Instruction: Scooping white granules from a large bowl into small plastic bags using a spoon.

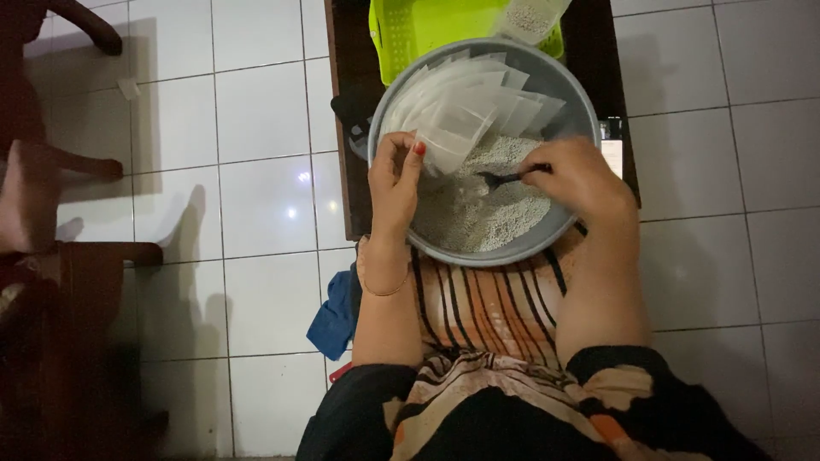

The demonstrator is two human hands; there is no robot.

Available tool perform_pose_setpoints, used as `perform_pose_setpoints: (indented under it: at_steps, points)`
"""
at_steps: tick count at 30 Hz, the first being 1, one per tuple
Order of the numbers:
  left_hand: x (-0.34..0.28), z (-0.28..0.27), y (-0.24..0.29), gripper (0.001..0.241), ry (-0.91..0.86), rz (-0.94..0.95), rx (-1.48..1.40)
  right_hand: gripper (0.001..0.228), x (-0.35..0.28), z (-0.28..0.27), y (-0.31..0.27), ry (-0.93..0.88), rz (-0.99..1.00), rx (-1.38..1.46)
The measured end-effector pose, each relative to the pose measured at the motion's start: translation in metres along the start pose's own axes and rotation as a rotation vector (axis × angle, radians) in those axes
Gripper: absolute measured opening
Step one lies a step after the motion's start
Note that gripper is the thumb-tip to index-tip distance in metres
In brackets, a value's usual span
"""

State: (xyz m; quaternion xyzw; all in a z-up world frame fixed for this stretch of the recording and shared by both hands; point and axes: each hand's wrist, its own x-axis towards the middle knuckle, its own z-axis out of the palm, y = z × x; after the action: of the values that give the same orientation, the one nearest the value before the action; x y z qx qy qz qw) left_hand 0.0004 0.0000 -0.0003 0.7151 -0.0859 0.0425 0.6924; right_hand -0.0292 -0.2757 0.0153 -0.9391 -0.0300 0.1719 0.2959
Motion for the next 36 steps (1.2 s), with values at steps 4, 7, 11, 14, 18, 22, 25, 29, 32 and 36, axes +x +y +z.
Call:
perform_pose_setpoints:
  at_steps: [4, 7, 11, 14, 18, 22, 25, 29, 32, 36]
  points:
    - [0.001, -0.001, -0.012, 0.020, -0.019, 0.007, -0.052, 0.024, -0.019, -0.014, 0.000, 0.153, -0.098, 0.061]
    - [0.000, 0.000, -0.004, 0.016, -0.015, 0.003, -0.043, 0.020, -0.030, -0.019, 0.011, 0.245, -0.182, -0.060]
    - [0.000, -0.002, -0.011, 0.019, -0.034, 0.004, -0.038, 0.021, -0.053, -0.036, -0.011, 0.285, -0.128, -0.033]
    - [0.000, -0.002, -0.010, 0.018, -0.049, 0.031, -0.033, 0.020, -0.070, -0.048, -0.023, 0.338, -0.119, 0.004]
    - [0.001, -0.002, -0.006, 0.019, -0.072, 0.016, -0.054, 0.017, -0.081, -0.061, -0.025, 0.425, -0.205, -0.134]
    - [0.000, -0.003, -0.009, 0.018, -0.086, 0.024, -0.048, 0.015, -0.080, -0.075, -0.032, 0.494, -0.259, -0.240]
    - [0.001, -0.004, -0.011, 0.016, -0.117, -0.003, -0.105, 0.015, -0.070, -0.089, -0.039, 0.491, -0.336, -0.336]
    - [-0.001, -0.002, -0.009, 0.016, -0.144, 0.052, -0.218, 0.018, -0.050, -0.094, -0.055, 0.510, -0.407, -0.392]
    - [-0.002, -0.001, -0.005, 0.018, -0.157, -0.003, -0.260, 0.016, -0.033, -0.087, -0.068, 0.512, -0.446, -0.521]
    - [-0.001, 0.000, -0.007, 0.017, -0.158, -0.037, -0.297, 0.018, -0.020, -0.067, -0.098, 0.419, -0.153, -0.966]
